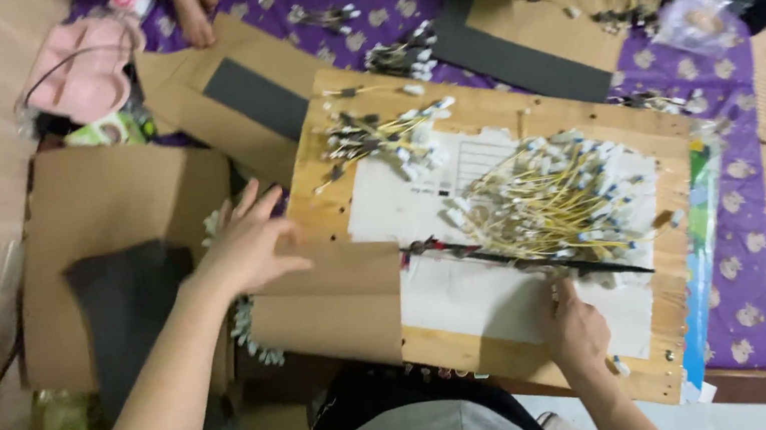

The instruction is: Assembling small electrical wire components by hand on a wooden board workspace

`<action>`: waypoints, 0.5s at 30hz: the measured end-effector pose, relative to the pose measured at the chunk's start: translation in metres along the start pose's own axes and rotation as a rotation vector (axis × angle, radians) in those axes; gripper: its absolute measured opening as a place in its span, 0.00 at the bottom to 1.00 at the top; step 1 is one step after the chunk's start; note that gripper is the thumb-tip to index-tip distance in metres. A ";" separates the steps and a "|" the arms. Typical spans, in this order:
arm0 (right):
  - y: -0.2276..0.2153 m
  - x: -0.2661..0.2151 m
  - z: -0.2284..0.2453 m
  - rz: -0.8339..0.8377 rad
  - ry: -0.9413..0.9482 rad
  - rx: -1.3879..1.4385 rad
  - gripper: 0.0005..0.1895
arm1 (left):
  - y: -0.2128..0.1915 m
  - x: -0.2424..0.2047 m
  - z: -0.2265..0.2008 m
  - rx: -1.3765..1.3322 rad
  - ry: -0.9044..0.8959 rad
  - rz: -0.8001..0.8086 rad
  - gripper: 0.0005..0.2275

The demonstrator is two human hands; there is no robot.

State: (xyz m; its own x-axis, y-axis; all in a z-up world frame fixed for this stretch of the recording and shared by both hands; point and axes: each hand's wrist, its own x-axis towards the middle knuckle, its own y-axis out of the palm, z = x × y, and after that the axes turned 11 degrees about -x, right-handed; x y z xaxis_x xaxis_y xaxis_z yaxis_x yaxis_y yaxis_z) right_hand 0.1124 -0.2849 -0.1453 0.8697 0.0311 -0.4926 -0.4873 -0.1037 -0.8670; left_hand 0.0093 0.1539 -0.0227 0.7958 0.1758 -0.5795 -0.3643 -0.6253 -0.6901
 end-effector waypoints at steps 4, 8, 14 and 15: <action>-0.007 -0.003 0.002 0.009 -0.017 0.006 0.17 | 0.056 -0.086 0.048 -0.408 -0.077 -0.168 0.10; -0.018 -0.013 0.007 -0.036 -0.053 0.044 0.21 | 0.127 -0.145 0.087 -1.108 -0.366 -0.245 0.16; -0.017 -0.010 0.005 -0.068 -0.134 0.002 0.23 | 0.244 -0.135 0.100 -0.763 -0.303 0.224 0.24; -0.016 -0.010 0.006 -0.068 -0.159 -0.002 0.23 | 0.259 -0.137 0.107 -0.774 -0.317 0.206 0.24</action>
State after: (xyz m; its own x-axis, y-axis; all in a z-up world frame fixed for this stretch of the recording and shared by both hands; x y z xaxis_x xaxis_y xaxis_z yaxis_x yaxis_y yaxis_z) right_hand 0.1114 -0.2779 -0.1271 0.8775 0.1948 -0.4382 -0.4272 -0.0979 -0.8989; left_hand -0.2461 0.0488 -0.1683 0.5358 0.1341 -0.8336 0.0379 -0.9901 -0.1349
